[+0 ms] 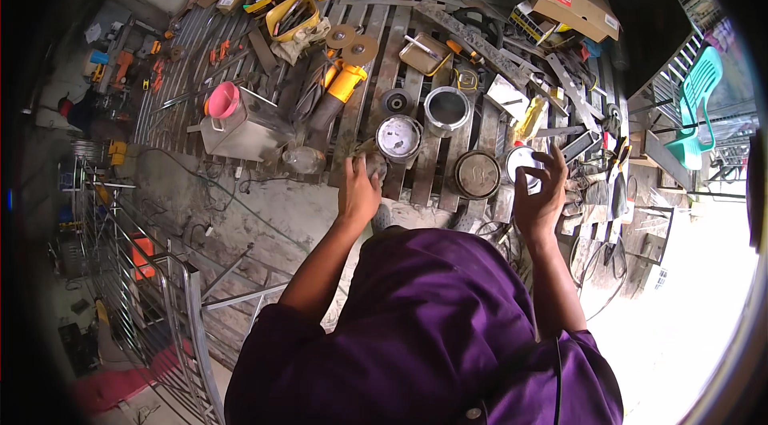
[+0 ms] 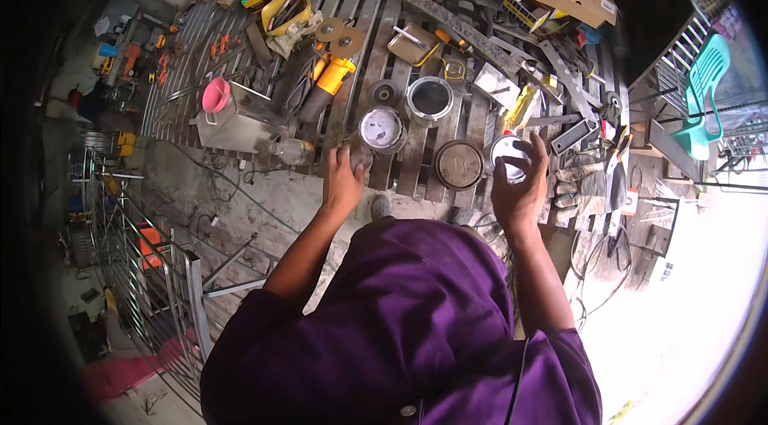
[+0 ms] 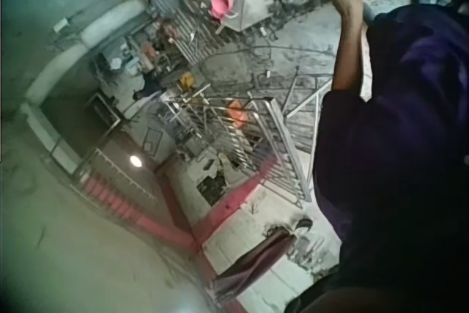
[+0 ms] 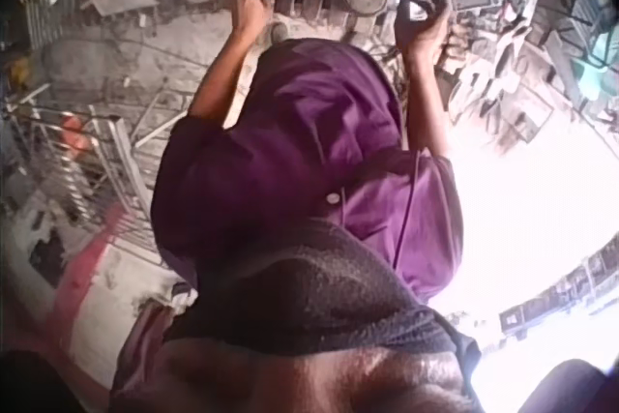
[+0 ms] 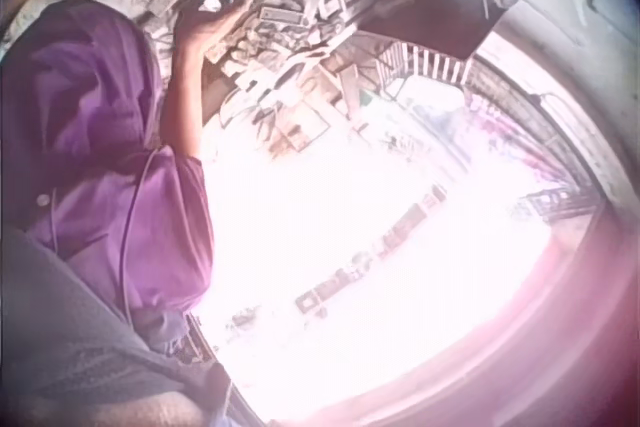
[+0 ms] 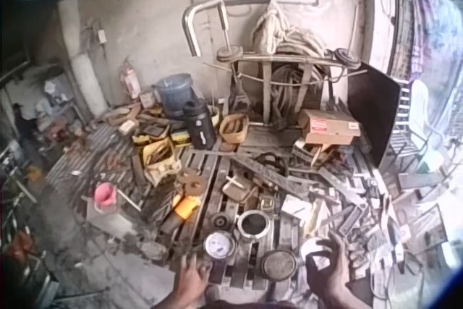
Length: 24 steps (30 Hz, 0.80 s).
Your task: The person is mixing a clear brownish liquid from a plastic bottle into several paint cans on a metal workbench.
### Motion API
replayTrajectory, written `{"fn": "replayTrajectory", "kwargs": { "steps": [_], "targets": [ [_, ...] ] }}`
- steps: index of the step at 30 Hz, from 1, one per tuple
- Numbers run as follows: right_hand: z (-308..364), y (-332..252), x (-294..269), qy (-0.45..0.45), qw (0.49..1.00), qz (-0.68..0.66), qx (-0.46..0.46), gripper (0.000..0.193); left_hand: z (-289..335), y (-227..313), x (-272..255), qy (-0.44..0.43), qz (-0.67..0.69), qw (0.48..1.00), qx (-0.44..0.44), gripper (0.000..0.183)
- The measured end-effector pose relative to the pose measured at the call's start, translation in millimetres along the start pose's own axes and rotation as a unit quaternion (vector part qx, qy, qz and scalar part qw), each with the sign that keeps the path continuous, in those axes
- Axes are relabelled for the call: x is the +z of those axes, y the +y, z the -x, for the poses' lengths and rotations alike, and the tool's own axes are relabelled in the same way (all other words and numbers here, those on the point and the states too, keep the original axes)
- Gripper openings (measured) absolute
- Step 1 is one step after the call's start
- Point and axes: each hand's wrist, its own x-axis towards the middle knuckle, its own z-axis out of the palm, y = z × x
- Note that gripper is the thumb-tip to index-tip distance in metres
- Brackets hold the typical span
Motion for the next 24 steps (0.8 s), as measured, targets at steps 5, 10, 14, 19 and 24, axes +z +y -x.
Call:
{"fn": "replayTrajectory", "kwargs": {
  "steps": [5, 10, 14, 19, 24],
  "targets": [
    [12.6, -71.9, 37.1, -0.081, 0.992, -0.023, -0.094, 0.063, -21.7, -24.3, -23.1, -0.133, -0.084, 0.987, 0.019, 0.028],
    [23.3, -125.4, 74.6, -0.272, 0.938, -0.199, 0.078, 0.038, -7.9, 39.1, -112.9, 0.079, 0.077, 0.976, 0.185, 0.023],
    [36.2, -150.1, 117.1, -0.309, 0.783, -0.448, 0.302, 0.037, -7.6, 76.5, -125.5, 0.091, 0.065, 0.935, 0.336, 0.032],
    [37.7, -160.7, 111.7, -0.301, 0.770, -0.435, 0.357, 0.032, -17.1, 49.2, -134.4, 0.050, 0.051, 0.906, 0.417, 0.026],
    [52.7, -153.2, 113.9, -0.265, 0.763, -0.461, 0.367, 0.025, -25.2, 44.5, -143.0, -0.012, 0.052, 0.872, 0.486, 0.013]
  ]
}}
